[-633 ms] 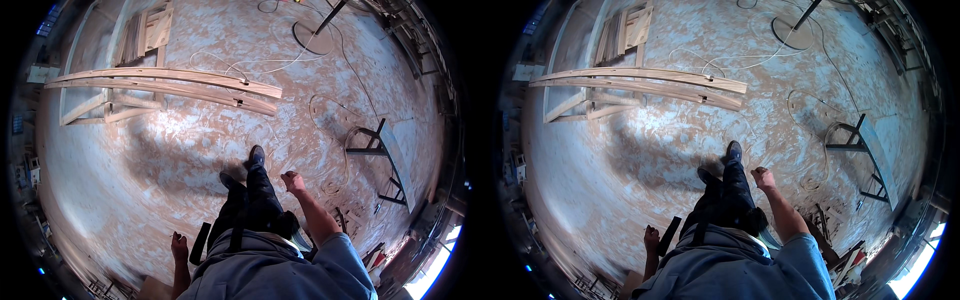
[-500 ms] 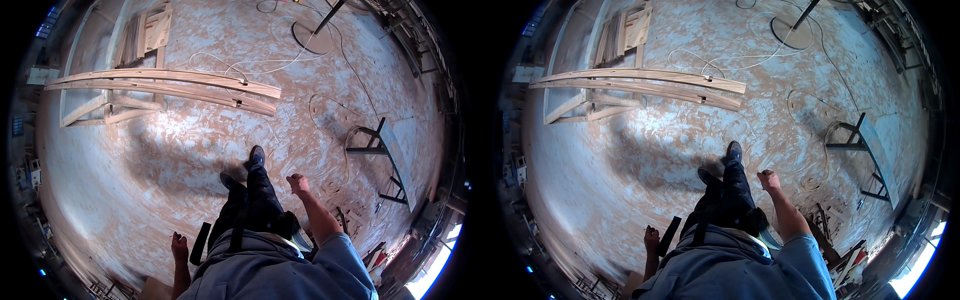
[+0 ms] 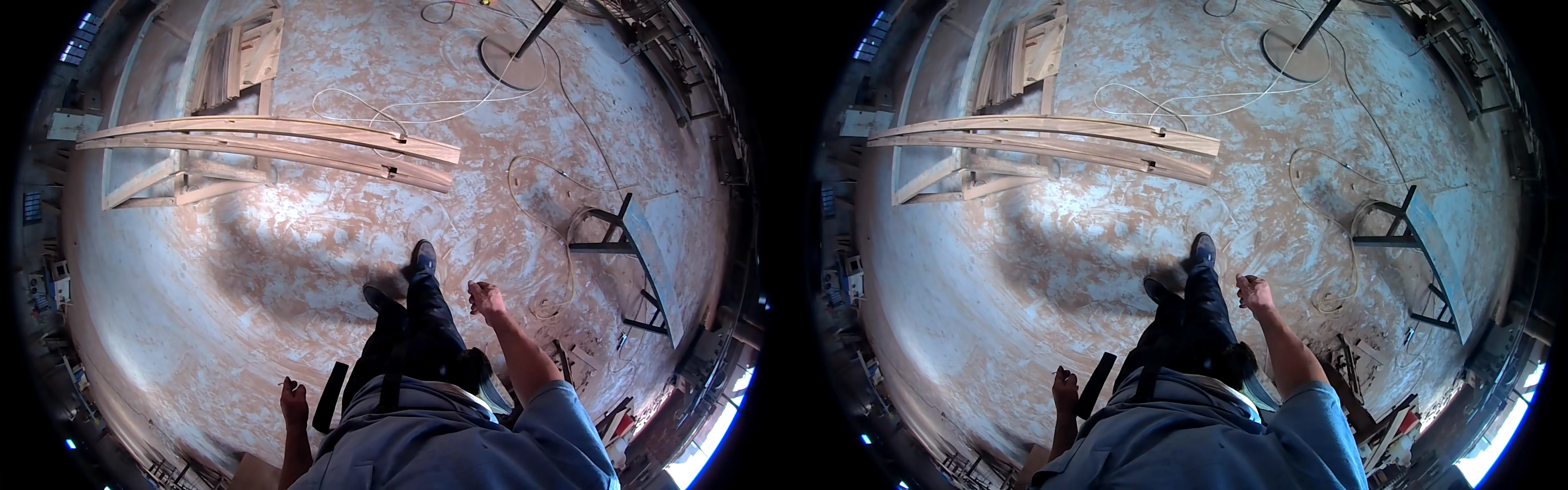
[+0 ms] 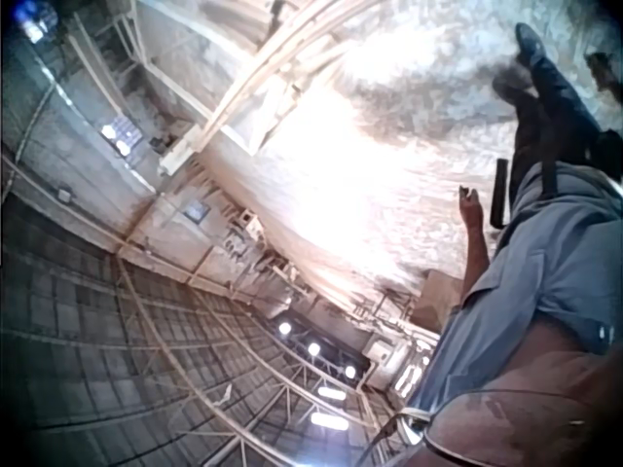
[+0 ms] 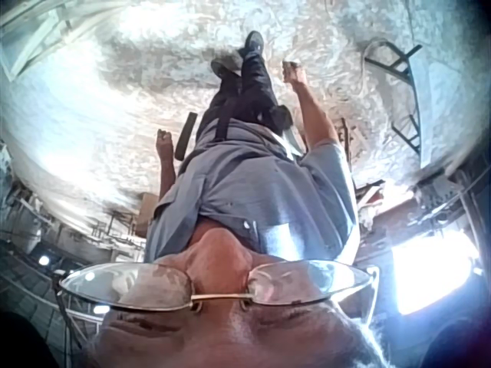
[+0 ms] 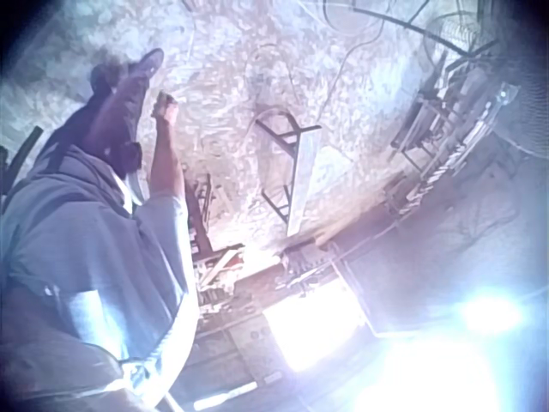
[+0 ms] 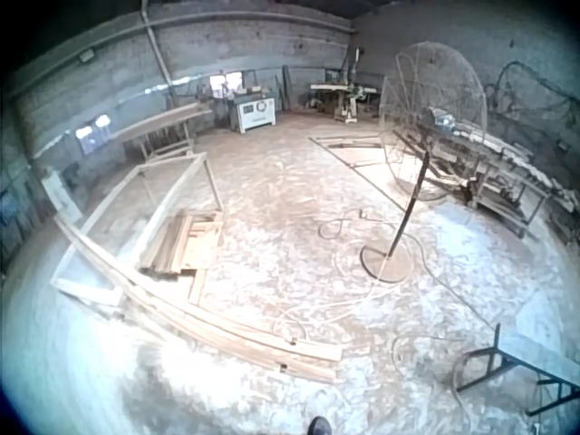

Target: The person assembles a wooden frame by aligning long planks on a workbench and inserting wooden dowels into pre-drilled holes. They use a chisel to tap the dowels into place and later apply a white substance from a container to the joints.

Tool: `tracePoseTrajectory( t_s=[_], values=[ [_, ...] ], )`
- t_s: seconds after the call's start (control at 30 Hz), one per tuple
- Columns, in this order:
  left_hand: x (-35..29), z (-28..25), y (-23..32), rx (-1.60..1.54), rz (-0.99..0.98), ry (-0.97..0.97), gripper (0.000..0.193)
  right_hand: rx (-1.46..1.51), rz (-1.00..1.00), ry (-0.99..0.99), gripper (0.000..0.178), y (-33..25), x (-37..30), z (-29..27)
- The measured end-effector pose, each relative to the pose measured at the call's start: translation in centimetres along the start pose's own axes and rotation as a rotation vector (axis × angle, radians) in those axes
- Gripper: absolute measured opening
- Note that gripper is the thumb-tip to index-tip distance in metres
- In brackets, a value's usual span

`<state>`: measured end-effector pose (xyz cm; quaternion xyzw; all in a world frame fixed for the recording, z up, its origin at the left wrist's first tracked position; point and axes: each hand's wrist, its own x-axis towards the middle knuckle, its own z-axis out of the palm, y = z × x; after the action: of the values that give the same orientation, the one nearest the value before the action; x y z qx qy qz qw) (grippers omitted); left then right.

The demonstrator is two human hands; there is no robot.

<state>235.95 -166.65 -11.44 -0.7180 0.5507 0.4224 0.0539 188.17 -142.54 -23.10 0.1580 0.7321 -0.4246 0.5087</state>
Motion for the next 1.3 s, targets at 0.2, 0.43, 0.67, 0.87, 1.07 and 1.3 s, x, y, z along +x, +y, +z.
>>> tracePoseTrajectory(
  t_s=[0.2, 0.43, 0.67, 0.87, 1.07, 1.3],
  values=[
    [0.2, 0.1, -1.0, 0.035, -0.008, 0.001, 0.060, -0.034, 0.017, 0.008, 0.035, -0.6, 0.0, 0.2],
    [0.1, 0.2, -0.6, 0.030, -0.015, -0.012, 0.060, -0.058, 0.072, 0.027, 0.032, 0.2, 0.1, -0.1],
    [0.2, 0.3, -0.3, 0.035, -0.013, -0.018, 0.059, -0.014, 0.086, 0.032, 0.025, 0.5, 0.0, 0.0],
    [0.5, 0.5, -1.8, 0.038, 0.042, -0.007, 0.059, -0.001, 0.102, 0.028, 0.026, 0.5, 0.1, 0.1],
    [0.2, 0.5, -1.6, 0.095, 0.073, -0.015, 0.060, -0.019, 0.080, 0.027, 0.026, 0.4, -0.1, 0.1],
    [-0.1, 0.5, -0.9, 0.129, 0.069, -0.030, 0.060, -0.023, 0.082, 0.030, 0.026, 0.2, -0.4, 0.1]
  ],
)
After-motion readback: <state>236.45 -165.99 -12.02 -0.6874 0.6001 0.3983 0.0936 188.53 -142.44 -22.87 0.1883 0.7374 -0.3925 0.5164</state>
